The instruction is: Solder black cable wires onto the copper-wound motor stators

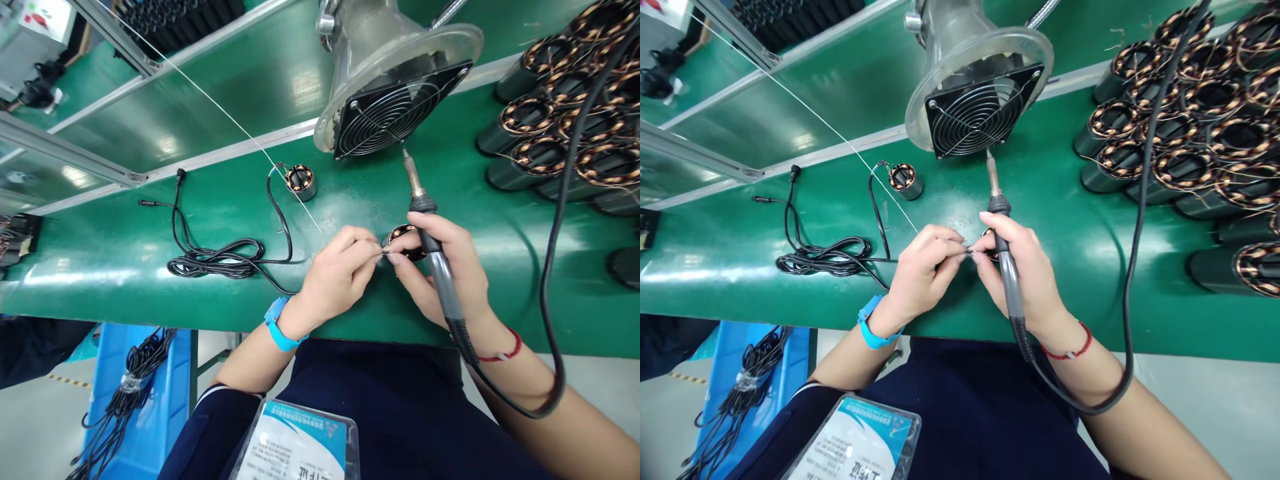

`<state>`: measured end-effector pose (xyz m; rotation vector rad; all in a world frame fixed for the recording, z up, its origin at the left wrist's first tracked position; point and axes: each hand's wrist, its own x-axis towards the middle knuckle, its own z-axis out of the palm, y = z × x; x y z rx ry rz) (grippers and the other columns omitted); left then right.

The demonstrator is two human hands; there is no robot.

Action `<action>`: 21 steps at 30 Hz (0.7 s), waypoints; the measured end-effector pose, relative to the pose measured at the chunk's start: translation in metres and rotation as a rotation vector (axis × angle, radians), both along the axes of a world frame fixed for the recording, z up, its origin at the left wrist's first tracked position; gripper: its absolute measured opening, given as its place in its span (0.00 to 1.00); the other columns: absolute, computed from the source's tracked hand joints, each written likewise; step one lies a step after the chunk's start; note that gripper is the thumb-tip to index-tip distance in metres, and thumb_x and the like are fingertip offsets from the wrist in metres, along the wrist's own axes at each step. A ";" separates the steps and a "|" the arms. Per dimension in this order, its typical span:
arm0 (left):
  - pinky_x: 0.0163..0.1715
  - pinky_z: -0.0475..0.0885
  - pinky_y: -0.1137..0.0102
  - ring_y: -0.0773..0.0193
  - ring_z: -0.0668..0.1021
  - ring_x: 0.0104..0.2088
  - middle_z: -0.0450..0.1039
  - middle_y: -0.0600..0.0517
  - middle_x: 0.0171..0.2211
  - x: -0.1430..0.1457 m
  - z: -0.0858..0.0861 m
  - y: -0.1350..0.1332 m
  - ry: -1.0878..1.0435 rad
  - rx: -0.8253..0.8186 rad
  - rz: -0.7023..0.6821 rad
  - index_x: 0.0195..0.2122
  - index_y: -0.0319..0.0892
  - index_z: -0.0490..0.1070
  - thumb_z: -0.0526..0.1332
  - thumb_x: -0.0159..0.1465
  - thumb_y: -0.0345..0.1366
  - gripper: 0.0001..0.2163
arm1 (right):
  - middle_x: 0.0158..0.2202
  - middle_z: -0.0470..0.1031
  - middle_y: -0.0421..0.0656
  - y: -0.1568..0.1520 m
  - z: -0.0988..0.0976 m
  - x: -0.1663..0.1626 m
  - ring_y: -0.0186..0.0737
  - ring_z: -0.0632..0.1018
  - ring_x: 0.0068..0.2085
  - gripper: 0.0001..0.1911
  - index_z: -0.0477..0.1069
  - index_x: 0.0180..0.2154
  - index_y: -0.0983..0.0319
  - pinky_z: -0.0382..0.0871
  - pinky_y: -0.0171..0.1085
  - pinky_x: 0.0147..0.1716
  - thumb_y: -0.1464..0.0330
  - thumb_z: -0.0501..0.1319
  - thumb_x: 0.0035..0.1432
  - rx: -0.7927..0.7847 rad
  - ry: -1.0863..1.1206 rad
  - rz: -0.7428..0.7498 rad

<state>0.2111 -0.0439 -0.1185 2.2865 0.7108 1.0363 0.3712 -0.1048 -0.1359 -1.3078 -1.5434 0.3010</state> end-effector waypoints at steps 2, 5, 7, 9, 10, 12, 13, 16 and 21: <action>0.34 0.72 0.74 0.69 0.75 0.36 0.73 0.51 0.33 0.000 0.001 0.002 -0.059 -0.107 0.002 0.33 0.40 0.71 0.61 0.64 0.25 0.05 | 0.37 0.79 0.37 -0.003 0.004 0.002 0.40 0.80 0.41 0.31 0.60 0.62 0.52 0.73 0.45 0.45 0.73 0.63 0.60 0.009 -0.001 -0.012; 0.27 0.69 0.75 0.71 0.73 0.31 0.72 0.52 0.33 0.000 0.000 0.005 -0.158 -0.343 0.006 0.30 0.40 0.72 0.63 0.63 0.27 0.04 | 0.36 0.80 0.37 -0.006 0.009 0.005 0.41 0.81 0.43 0.29 0.62 0.60 0.51 0.73 0.45 0.48 0.75 0.61 0.60 -0.007 0.001 -0.069; 0.25 0.68 0.76 0.71 0.72 0.30 0.71 0.51 0.33 0.000 0.000 0.007 -0.210 -0.473 -0.026 0.30 0.40 0.72 0.63 0.62 0.28 0.04 | 0.38 0.81 0.37 -0.007 0.011 0.007 0.42 0.81 0.45 0.28 0.62 0.60 0.51 0.73 0.46 0.50 0.75 0.60 0.60 -0.058 -0.037 -0.072; 0.26 0.68 0.76 0.71 0.72 0.30 0.70 0.52 0.32 0.000 -0.001 0.008 -0.210 -0.529 -0.051 0.29 0.40 0.73 0.63 0.61 0.28 0.04 | 0.42 0.81 0.39 -0.006 0.011 0.009 0.43 0.80 0.48 0.29 0.61 0.61 0.52 0.72 0.48 0.51 0.76 0.58 0.60 -0.112 -0.091 -0.020; 0.28 0.67 0.75 0.71 0.72 0.31 0.70 0.52 0.32 0.001 -0.001 0.008 -0.185 -0.529 -0.046 0.28 0.40 0.72 0.63 0.60 0.27 0.04 | 0.44 0.81 0.40 -0.005 0.011 0.010 0.43 0.80 0.49 0.30 0.60 0.61 0.53 0.71 0.48 0.52 0.77 0.58 0.59 -0.127 -0.118 0.014; 0.30 0.67 0.75 0.70 0.72 0.32 0.69 0.53 0.30 0.002 0.000 0.006 -0.105 -0.515 -0.010 0.27 0.40 0.72 0.62 0.58 0.24 0.06 | 0.45 0.80 0.41 -0.004 0.011 0.012 0.43 0.80 0.48 0.30 0.59 0.61 0.53 0.71 0.49 0.53 0.77 0.57 0.59 -0.129 -0.176 0.070; 0.30 0.67 0.75 0.71 0.71 0.32 0.69 0.53 0.30 0.002 0.000 0.005 -0.066 -0.517 0.010 0.26 0.40 0.71 0.61 0.58 0.23 0.06 | 0.45 0.80 0.41 -0.004 0.011 0.013 0.44 0.79 0.48 0.30 0.59 0.61 0.53 0.70 0.49 0.52 0.77 0.57 0.59 -0.124 -0.197 0.079; 0.29 0.66 0.74 0.71 0.70 0.30 0.68 0.54 0.29 0.004 0.001 0.004 -0.008 -0.567 0.044 0.25 0.40 0.70 0.60 0.57 0.23 0.07 | 0.41 0.80 0.41 -0.003 0.010 0.016 0.45 0.79 0.47 0.27 0.60 0.61 0.53 0.70 0.49 0.50 0.72 0.59 0.61 -0.130 -0.205 0.044; 0.28 0.65 0.74 0.71 0.69 0.29 0.67 0.54 0.28 0.006 0.000 0.004 -0.047 -0.700 0.098 0.24 0.40 0.69 0.61 0.57 0.25 0.06 | 0.35 0.79 0.40 0.006 0.007 0.013 0.45 0.79 0.42 0.22 0.63 0.58 0.55 0.71 0.49 0.46 0.68 0.59 0.63 -0.177 -0.210 -0.040</action>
